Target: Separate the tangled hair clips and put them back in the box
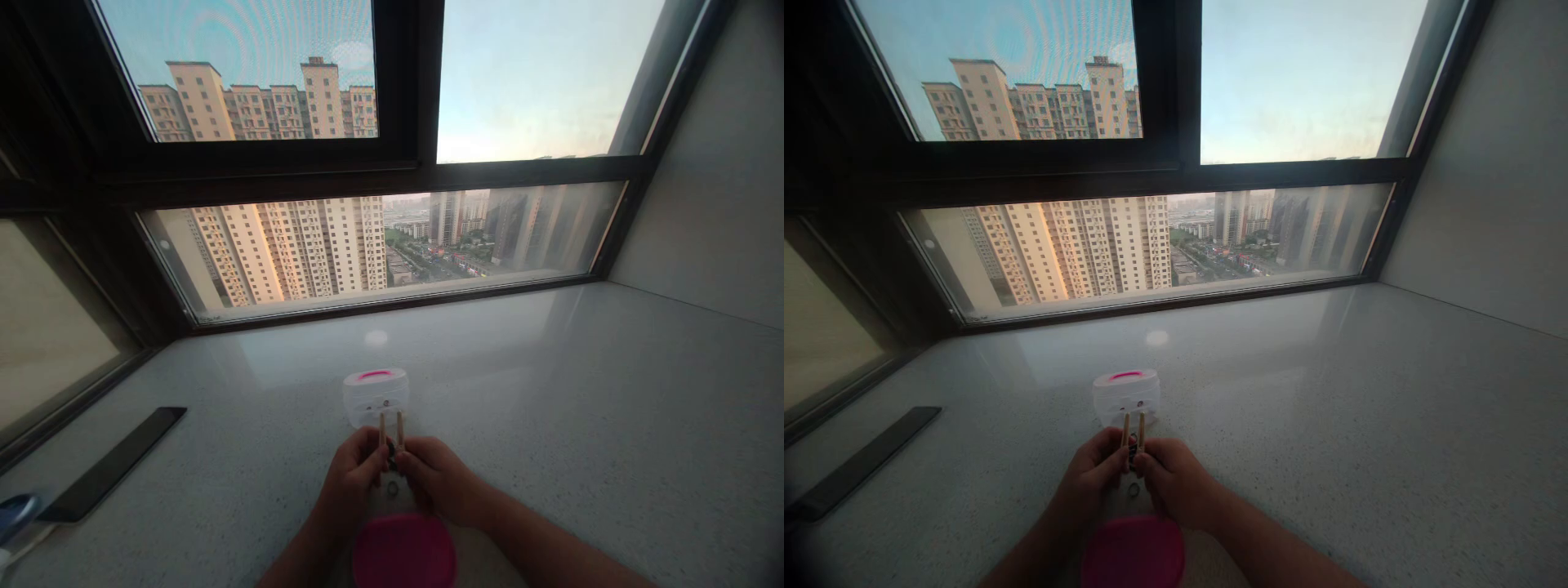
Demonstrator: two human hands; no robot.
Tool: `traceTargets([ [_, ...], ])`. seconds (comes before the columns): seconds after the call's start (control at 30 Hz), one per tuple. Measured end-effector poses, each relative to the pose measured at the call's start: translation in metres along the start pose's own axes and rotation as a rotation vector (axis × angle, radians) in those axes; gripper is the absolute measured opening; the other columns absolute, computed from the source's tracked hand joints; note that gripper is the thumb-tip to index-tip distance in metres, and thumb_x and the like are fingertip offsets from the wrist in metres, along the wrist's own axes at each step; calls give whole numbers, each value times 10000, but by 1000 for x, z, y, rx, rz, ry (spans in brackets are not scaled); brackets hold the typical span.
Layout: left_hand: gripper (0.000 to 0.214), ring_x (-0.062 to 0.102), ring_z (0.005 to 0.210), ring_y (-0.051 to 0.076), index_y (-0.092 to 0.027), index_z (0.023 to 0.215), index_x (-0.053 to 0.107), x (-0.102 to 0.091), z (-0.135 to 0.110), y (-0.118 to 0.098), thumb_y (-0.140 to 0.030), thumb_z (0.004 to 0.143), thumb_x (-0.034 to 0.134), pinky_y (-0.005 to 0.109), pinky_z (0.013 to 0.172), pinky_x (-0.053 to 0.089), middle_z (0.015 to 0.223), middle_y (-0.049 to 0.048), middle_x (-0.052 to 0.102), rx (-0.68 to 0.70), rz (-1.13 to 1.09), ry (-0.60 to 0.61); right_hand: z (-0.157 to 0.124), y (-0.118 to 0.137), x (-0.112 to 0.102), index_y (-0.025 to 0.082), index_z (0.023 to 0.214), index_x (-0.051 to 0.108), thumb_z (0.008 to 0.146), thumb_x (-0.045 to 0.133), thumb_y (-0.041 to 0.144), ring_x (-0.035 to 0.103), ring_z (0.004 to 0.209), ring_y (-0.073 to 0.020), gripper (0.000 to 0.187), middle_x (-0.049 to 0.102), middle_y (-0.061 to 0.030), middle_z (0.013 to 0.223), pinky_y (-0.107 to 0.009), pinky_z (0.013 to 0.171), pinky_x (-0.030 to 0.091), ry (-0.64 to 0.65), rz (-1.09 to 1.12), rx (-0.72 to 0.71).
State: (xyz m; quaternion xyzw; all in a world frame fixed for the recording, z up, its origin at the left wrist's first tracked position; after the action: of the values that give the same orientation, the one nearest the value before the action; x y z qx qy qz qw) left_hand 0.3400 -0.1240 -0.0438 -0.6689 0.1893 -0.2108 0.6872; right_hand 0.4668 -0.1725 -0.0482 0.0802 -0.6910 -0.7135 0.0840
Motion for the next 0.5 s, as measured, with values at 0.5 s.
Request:
traceTargets([
  [0.5, 263, 452, 537, 101, -121, 876, 616, -1, 0, 1, -349, 745, 629, 202, 495, 357, 635, -4, 540, -17, -35, -17, 0, 0, -1, 127, 820, 573, 867, 463, 509, 366, 323, -52, 400, 402, 75, 446, -151, 318, 291, -2, -17, 17],
])
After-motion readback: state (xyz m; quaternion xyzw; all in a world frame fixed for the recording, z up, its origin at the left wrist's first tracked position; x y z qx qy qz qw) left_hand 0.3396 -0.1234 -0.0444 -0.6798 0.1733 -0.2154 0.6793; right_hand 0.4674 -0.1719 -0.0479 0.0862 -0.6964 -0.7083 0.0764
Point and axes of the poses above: each hand's wrist, its own z-axis towards the middle knuckle, its own x-axis out of the palm, y = z × x, the point moved 4 cm from there along z, towards the middle knuckle
